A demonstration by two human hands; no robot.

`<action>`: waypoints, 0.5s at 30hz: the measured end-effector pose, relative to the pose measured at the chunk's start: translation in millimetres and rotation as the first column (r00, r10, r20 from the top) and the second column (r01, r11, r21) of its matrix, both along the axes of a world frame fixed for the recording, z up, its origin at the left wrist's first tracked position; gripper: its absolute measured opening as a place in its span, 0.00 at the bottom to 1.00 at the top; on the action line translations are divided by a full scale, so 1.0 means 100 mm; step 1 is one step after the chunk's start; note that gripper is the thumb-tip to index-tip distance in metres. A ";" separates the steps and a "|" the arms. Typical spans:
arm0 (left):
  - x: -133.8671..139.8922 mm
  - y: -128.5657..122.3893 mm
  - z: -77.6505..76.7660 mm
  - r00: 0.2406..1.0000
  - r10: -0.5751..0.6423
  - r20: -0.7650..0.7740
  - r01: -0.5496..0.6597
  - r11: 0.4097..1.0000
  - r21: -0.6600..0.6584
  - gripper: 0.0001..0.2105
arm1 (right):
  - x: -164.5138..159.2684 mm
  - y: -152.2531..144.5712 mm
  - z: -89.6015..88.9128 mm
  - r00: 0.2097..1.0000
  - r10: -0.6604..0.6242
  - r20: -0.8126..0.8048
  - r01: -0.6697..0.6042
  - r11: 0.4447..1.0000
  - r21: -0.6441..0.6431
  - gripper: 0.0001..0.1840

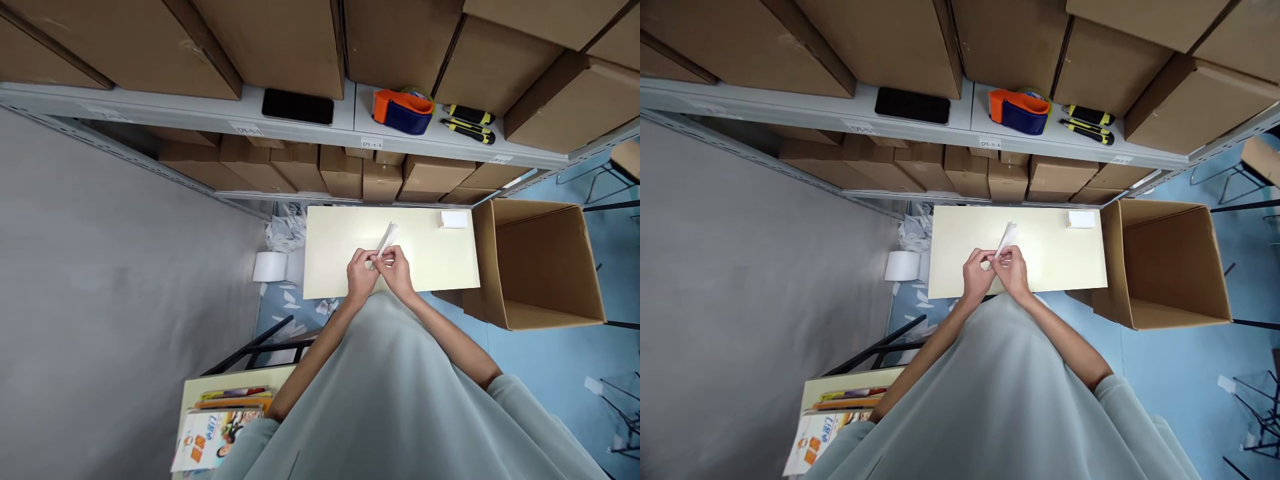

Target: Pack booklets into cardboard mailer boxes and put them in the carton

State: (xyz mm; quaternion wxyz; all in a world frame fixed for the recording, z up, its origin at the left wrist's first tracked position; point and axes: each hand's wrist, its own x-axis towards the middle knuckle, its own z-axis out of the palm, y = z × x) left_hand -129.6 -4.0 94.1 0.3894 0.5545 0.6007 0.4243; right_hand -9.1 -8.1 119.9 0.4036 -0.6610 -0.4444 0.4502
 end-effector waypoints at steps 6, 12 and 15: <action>-0.11 -0.06 0.03 0.995 -0.102 0.019 0.103 0.993 -0.062 0.15 | 0.03 0.05 -0.24 0.994 -0.061 -0.094 0.053 0.995 -0.086 0.22; -0.50 -0.06 -0.24 0.997 -0.033 0.072 0.043 0.989 -0.138 0.21 | 0.20 0.09 -0.42 0.987 -0.020 -0.161 -0.008 0.985 -0.172 0.21; -0.70 -0.02 -0.43 0.985 0.065 0.163 -0.016 0.959 -0.285 0.20 | 0.18 0.09 -0.46 0.979 0.013 -0.205 -0.047 0.985 -0.165 0.24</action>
